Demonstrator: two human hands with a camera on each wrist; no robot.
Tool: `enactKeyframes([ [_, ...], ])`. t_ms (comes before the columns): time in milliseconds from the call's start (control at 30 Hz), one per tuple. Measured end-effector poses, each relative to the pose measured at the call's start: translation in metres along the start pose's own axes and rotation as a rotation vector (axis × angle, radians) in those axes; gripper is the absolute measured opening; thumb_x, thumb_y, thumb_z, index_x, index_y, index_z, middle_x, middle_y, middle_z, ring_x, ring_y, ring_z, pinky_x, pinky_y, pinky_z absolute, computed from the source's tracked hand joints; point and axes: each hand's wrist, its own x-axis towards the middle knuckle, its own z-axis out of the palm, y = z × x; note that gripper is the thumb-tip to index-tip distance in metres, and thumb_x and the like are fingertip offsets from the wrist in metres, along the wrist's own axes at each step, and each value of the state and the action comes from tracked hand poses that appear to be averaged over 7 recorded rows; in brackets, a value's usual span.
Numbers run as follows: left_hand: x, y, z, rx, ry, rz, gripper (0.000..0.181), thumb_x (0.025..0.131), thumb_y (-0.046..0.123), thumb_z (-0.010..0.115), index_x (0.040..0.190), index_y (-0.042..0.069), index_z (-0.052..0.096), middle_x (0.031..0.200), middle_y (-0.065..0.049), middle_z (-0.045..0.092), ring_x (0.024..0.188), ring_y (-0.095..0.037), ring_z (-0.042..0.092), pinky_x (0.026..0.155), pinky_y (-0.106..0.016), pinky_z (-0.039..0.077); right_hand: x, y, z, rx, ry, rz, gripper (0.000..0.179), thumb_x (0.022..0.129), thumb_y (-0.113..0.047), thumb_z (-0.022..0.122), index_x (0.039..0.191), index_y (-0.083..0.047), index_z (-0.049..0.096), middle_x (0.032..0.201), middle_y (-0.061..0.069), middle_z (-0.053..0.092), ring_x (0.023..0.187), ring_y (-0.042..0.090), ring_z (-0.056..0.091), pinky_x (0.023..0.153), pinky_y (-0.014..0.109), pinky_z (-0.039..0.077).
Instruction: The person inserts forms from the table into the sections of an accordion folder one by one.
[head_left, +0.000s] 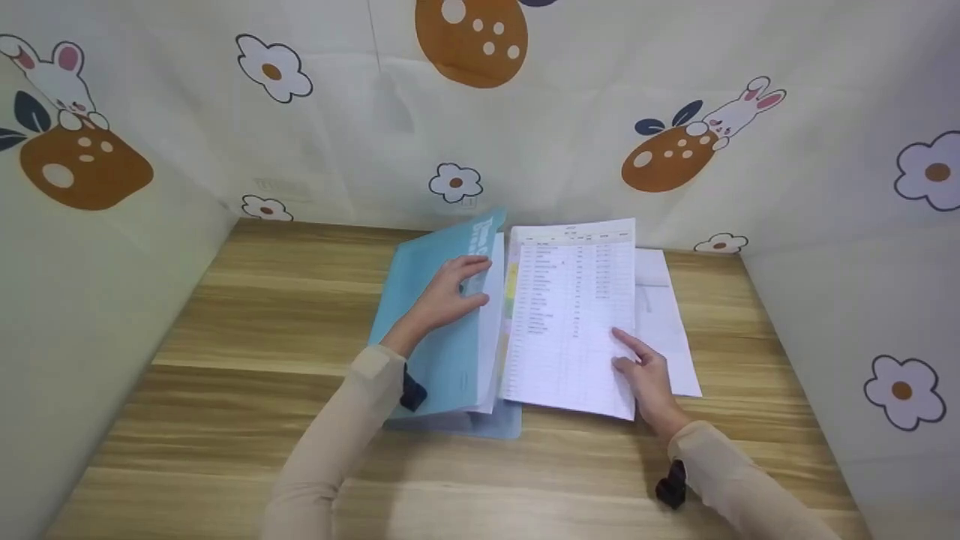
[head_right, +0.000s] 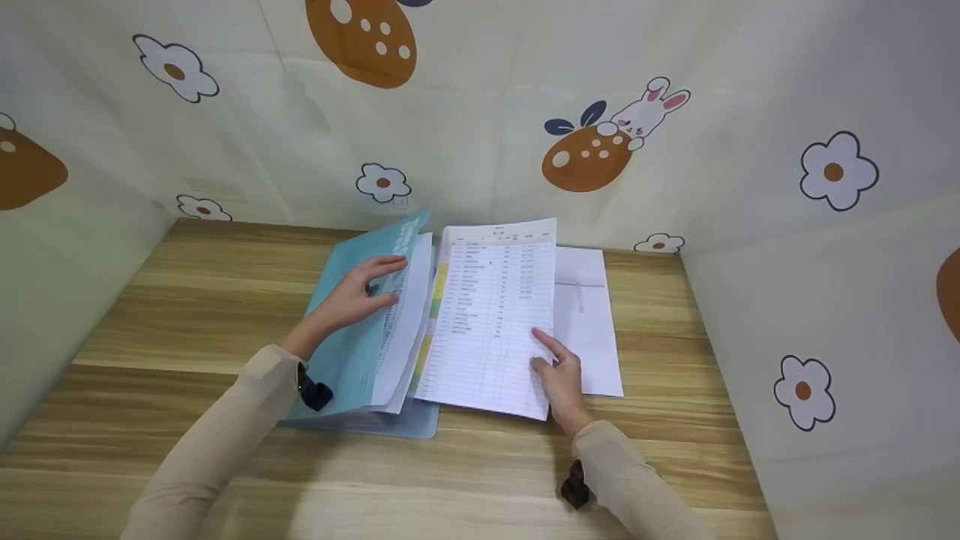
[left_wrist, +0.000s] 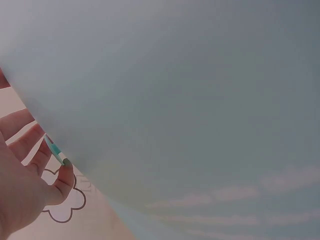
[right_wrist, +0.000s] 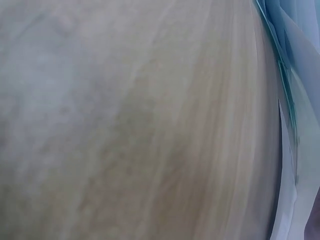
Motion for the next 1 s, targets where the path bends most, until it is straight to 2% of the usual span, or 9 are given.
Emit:
enactKeyframes([
  [167, 0.000, -0.001, 0.001, 0.003, 0.006, 0.016, 0.050, 0.080, 0.018, 0.059, 0.128, 0.012, 0.047, 0.132, 0.001, 0.039, 0.119, -0.017, 0.031, 0.093, -0.039, 0.030, 0.001, 0.000, 0.004, -0.024, -0.045, 0.049, 0.048, 0.078, 0.007, 0.048, 0.125, -0.001, 0.048, 0.134, 0.012, 0.036, 0.117, 0.019, 0.032, 0.093, 0.031, 0.027],
  [300, 0.002, -0.002, 0.001, 0.008, 0.004, 0.037, 0.049, 0.079, 0.016, 0.058, 0.127, 0.010, 0.048, 0.131, -0.001, 0.040, 0.117, -0.017, 0.033, 0.090, -0.038, 0.032, 0.002, -0.001, 0.008, -0.013, -0.051, 0.056, 0.049, 0.076, 0.008, 0.048, 0.124, 0.000, 0.049, 0.131, 0.013, 0.039, 0.112, 0.021, 0.037, 0.087, 0.028, 0.032],
  [500, 0.001, -0.001, 0.000, -0.006, -0.006, 0.012, 0.050, 0.080, 0.019, 0.059, 0.128, 0.011, 0.047, 0.133, 0.000, 0.038, 0.119, -0.017, 0.031, 0.092, -0.040, 0.031, 0.005, -0.002, 0.014, 0.007, -0.061, 0.064, 0.049, 0.075, 0.009, 0.049, 0.123, 0.001, 0.050, 0.127, 0.015, 0.043, 0.106, 0.023, 0.044, 0.078, 0.021, 0.038],
  [700, 0.000, -0.001, 0.001, 0.002, -0.011, -0.006, 0.051, 0.080, 0.021, 0.059, 0.129, 0.013, 0.047, 0.133, 0.001, 0.037, 0.120, -0.017, 0.030, 0.093, -0.041, 0.031, 0.008, -0.001, 0.016, 0.006, -0.062, 0.068, 0.049, 0.075, 0.009, 0.050, 0.123, 0.001, 0.050, 0.126, 0.015, 0.044, 0.104, 0.023, 0.044, 0.079, 0.022, 0.038],
  [1000, 0.001, -0.001, 0.000, -0.001, -0.006, 0.003, 0.051, 0.080, 0.020, 0.059, 0.129, 0.013, 0.047, 0.134, 0.001, 0.037, 0.120, -0.017, 0.029, 0.093, -0.042, 0.030, 0.006, -0.001, 0.010, -0.041, -0.055, 0.099, 0.049, 0.074, 0.007, 0.050, 0.122, -0.001, 0.051, 0.127, 0.014, 0.044, 0.103, 0.023, 0.045, 0.076, 0.023, 0.040],
])
